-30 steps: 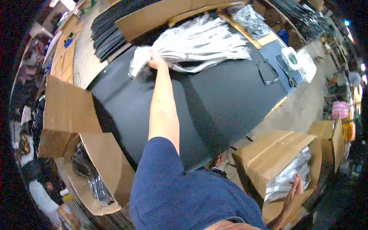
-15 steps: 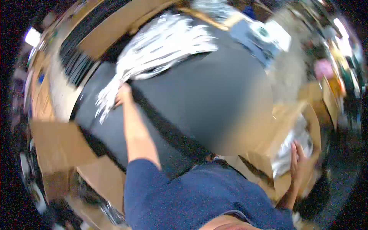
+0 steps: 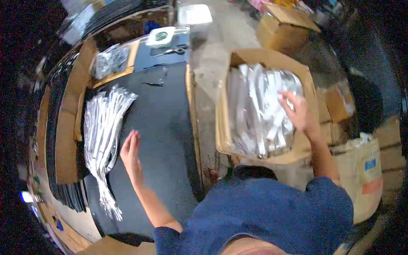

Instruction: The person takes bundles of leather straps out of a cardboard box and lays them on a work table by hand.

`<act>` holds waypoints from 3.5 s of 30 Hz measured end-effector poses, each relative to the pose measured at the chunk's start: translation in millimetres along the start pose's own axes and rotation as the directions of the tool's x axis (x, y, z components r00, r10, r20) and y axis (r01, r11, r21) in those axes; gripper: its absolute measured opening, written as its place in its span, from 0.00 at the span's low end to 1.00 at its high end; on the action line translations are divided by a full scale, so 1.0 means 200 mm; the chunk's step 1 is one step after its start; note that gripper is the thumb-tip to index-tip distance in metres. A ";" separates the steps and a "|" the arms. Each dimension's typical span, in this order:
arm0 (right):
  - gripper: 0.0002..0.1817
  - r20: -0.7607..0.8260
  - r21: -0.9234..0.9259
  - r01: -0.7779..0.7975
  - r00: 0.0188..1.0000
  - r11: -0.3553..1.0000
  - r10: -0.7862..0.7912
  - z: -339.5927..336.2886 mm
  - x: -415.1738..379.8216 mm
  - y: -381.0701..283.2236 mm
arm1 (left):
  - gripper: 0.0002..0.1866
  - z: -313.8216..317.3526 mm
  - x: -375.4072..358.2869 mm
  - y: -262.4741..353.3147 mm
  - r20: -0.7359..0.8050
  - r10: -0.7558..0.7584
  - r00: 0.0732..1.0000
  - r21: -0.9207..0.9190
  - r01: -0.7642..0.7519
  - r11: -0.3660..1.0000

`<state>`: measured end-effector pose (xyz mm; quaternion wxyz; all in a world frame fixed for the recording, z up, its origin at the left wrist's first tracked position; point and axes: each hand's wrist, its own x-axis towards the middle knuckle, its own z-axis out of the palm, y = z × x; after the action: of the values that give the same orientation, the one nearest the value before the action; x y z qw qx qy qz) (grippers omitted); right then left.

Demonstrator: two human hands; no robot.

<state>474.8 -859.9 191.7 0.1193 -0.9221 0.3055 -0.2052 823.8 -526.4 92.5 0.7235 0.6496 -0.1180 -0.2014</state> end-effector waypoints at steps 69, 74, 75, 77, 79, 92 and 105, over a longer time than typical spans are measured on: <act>0.22 0.865 0.397 -0.835 0.479 0.382 0.148 0.10 0.56 0.77 | 0.26 2.31 0.45 -0.29 0.947 0.036 0.318 0.270 -0.853 0.447; 0.34 0.900 0.290 -0.801 0.414 0.523 0.134 0.11 0.54 0.74 | 0.25 2.25 0.28 -0.07 0.899 -0.160 0.407 0.437 -0.855 0.279; 0.38 0.854 0.290 -0.732 0.489 0.617 0.178 0.06 0.50 0.66 | 0.25 2.24 0.27 -0.04 0.907 -0.153 0.392 0.419 -0.874 0.247; 0.44 0.794 0.282 -0.594 0.585 0.753 0.164 0.05 0.44 0.60 | 0.24 2.18 0.26 0.01 0.916 -0.190 0.354 0.398 -0.862 0.314; 0.41 0.666 0.368 -0.391 0.744 0.843 0.054 0.09 0.35 0.59 | 0.25 2.10 0.22 0.08 0.907 -0.293 0.302 0.406 -0.812 0.420; 0.44 0.333 0.086 0.100 0.935 0.991 -0.123 0.01 -0.27 0.06 | 0.30 1.75 0.03 0.10 0.835 -0.449 0.318 0.508 -0.761 0.404; 0.36 0.371 0.435 -0.125 0.927 0.892 -0.051 0.06 -0.36 0.05 | 0.48 1.88 0.02 -0.06 0.689 -0.671 0.275 0.566 -0.782 0.261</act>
<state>422.8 -822.8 155.5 0.3897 -0.8850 0.2389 -0.0892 663.9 -864.5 127.9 -0.0772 0.6489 -0.6520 -0.3844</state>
